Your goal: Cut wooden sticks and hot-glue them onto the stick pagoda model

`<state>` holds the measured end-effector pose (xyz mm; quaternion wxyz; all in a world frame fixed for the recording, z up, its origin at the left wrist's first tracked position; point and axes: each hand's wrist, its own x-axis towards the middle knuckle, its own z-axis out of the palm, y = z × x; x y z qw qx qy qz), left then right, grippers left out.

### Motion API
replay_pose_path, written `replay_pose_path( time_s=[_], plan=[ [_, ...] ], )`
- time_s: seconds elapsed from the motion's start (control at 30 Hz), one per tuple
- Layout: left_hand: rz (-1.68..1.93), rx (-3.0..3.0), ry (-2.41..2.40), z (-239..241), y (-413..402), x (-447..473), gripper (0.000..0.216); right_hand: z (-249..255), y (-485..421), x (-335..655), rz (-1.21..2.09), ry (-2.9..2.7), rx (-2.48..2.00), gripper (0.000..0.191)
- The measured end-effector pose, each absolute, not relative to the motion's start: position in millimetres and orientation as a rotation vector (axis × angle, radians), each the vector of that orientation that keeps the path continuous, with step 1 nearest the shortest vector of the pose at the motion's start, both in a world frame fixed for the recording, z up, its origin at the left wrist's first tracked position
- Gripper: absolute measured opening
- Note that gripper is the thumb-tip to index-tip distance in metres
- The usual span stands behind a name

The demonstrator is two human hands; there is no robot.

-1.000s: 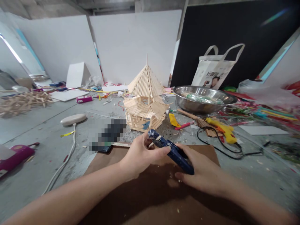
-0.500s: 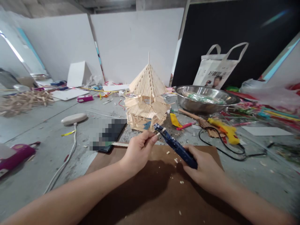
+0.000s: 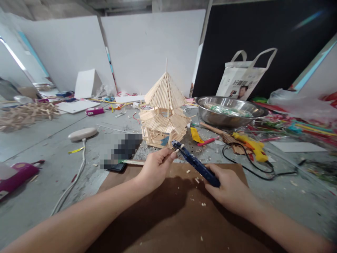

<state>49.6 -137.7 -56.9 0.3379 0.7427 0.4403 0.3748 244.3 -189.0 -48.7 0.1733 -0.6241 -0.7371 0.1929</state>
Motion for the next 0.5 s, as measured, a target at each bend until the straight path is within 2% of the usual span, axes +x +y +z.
replay_pose_path(
  time_s=[0.17, 0.5],
  plan=[
    [0.778, 1.984, 1.271, -67, -132, 53, 0.028, -44, -189, 245, 0.774, -2.099, -1.827, 0.018],
    [0.49, 2.093, 1.285, -75, -136, 52, 0.018, -52, -189, 247, 0.972, -2.088, -1.969, 0.015]
  ],
)
